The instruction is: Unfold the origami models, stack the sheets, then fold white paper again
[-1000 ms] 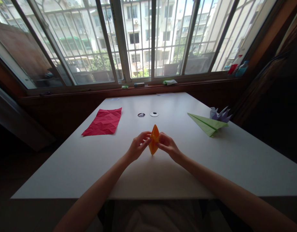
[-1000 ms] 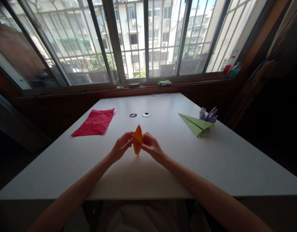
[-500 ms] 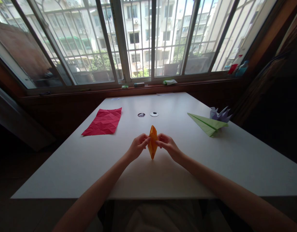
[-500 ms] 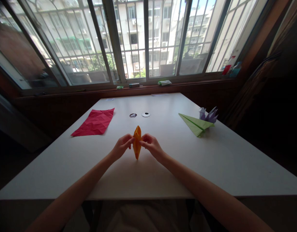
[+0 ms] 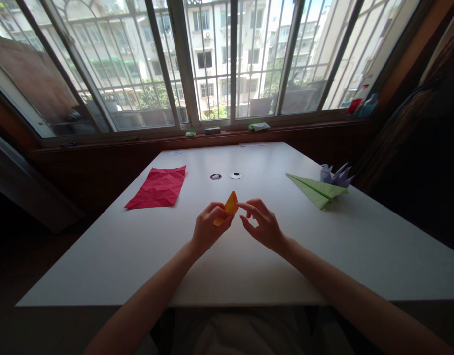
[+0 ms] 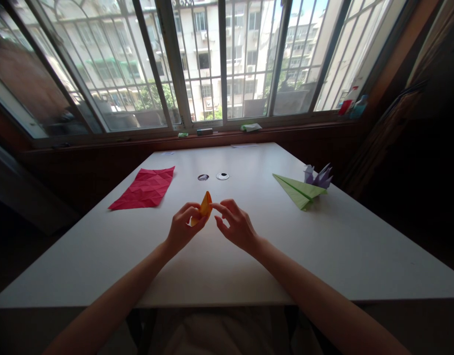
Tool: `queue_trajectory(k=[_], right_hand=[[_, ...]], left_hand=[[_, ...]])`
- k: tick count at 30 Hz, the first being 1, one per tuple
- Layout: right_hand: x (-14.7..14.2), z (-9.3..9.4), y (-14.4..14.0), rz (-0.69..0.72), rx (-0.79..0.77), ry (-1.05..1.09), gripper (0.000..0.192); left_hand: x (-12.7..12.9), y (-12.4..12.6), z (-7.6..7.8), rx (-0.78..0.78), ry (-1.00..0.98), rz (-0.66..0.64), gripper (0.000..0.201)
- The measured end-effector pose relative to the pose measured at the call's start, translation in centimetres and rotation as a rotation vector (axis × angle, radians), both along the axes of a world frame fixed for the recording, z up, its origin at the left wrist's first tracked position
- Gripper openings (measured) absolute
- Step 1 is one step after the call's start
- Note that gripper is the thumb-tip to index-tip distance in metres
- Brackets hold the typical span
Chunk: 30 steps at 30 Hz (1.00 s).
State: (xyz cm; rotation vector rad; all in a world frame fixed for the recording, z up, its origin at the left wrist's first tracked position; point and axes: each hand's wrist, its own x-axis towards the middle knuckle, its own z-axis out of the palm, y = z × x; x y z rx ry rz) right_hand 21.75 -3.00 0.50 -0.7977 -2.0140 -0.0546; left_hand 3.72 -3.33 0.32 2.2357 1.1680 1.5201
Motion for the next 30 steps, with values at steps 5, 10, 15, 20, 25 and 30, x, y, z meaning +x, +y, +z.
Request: queue_trajectory(k=[5, 10, 15, 20, 25, 30], right_hand=[[-0.09, -0.23, 0.08, -0.015, -0.018, -0.009, 0.032], [-0.19, -0.19, 0.1, -0.03, -0.026, -0.008, 0.025], [-0.14, -0.18, 0.2, -0.057, -0.04, -0.057, 0.019], [-0.24, -0.27, 0.31, -0.016, -0.114, -0.019, 0.014], [-0.5, -0.25, 0.3, 0.04, -0.185, 0.058, 0.009], [-0.46, -0.31, 0.29, 0.133, -0.263, 0.065, 0.006]], left_hand=[[-0.15, 0.25, -0.26, 0.014, 0.03, 0.006, 0.015], [-0.24, 0.34, -0.44, 0.019, 0.033, -0.023, 0.014], [-0.12, 0.25, -0.37, 0.045, 0.067, -0.006, 0.015], [-0.02, 0.24, -0.27, 0.061, 0.094, 0.016, 0.016], [-0.16, 0.47, -0.58, 0.031, 0.062, 0.015, 0.016], [-0.13, 0.5, -0.68, -0.033, 0.03, 0.017, 0.018]])
